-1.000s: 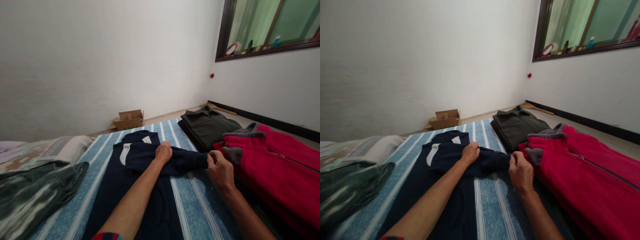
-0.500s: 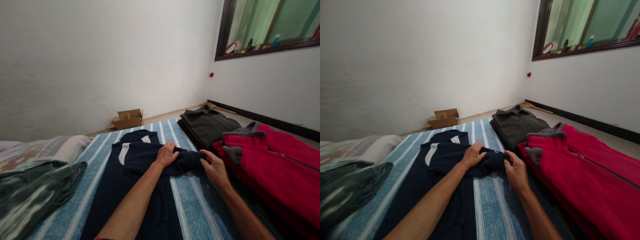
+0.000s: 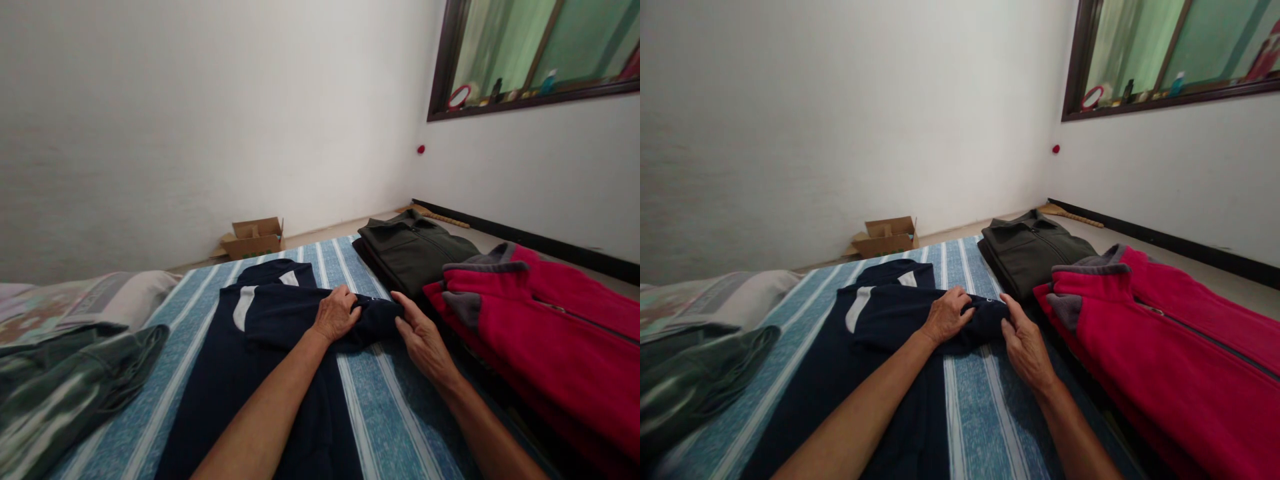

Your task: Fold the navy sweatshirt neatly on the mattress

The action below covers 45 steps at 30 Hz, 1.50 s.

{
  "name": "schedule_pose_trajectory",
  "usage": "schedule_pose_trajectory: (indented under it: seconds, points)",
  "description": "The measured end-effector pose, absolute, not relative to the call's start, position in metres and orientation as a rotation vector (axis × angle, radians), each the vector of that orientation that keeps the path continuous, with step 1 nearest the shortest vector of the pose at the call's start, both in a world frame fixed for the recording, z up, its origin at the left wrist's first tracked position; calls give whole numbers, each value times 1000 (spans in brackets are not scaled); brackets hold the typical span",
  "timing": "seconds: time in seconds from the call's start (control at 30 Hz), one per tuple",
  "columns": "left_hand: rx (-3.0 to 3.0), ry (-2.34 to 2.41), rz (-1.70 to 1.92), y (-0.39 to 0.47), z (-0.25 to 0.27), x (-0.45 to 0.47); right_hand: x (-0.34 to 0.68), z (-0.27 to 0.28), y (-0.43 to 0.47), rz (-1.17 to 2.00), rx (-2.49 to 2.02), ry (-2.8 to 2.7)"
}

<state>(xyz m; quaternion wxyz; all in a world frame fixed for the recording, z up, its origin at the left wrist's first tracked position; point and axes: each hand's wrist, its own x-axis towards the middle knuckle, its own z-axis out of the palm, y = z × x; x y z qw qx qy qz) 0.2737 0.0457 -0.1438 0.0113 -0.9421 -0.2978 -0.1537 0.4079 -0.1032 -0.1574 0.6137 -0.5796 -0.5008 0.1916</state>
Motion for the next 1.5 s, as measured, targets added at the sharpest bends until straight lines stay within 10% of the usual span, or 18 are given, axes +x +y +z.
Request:
schedule_pose_trajectory:
  seconds: [1.5]
  points:
    - [-3069, -1109, -69, 9, -150, 295, 416, -164, -101, -59, -1592, -1014]
